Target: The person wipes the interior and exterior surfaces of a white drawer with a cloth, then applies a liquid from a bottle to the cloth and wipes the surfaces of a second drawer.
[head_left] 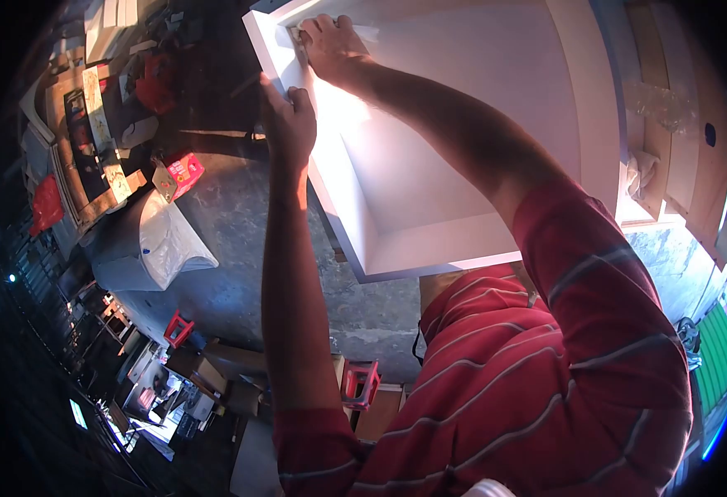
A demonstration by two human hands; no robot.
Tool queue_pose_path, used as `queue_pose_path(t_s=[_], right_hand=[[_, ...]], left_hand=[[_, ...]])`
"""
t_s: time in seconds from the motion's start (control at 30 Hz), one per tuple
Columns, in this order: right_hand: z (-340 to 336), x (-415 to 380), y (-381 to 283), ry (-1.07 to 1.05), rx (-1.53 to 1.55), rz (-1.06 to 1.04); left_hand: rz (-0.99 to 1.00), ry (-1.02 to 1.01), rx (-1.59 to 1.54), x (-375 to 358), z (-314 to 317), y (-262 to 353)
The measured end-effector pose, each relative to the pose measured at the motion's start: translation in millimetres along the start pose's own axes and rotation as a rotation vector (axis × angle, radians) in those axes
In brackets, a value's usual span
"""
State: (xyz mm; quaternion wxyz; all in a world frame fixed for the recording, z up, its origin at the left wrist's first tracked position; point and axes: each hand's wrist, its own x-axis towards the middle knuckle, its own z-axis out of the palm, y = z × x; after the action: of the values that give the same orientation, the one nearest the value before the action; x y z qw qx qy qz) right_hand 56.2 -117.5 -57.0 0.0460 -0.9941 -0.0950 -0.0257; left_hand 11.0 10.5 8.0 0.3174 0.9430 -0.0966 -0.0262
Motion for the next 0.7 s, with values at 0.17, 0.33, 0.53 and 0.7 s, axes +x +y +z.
queue_pose_path(t_s=[0.17,0.33,0.53,0.7], right_hand=[[17.0,-11.9,36.0,-0.114,-0.049,0.049],[3.9,-65.9,118.3,0.159,0.011,0.348],[39.0,-41.2,56.9,0.237,-0.075,0.279],[17.1,-18.7,-1.8,0.184,0.205,-0.013]], left_hand=[[-0.013,-0.003,-0.013,-1.2,-0.4,-2.9],[-0.040,-0.009,-0.057,-2.1,-1.7,7.2],[-0.091,-0.029,-0.052,1.3,1.6,-1.2],[0.055,0.057,0.040,0.7,9.6,-28.6]])
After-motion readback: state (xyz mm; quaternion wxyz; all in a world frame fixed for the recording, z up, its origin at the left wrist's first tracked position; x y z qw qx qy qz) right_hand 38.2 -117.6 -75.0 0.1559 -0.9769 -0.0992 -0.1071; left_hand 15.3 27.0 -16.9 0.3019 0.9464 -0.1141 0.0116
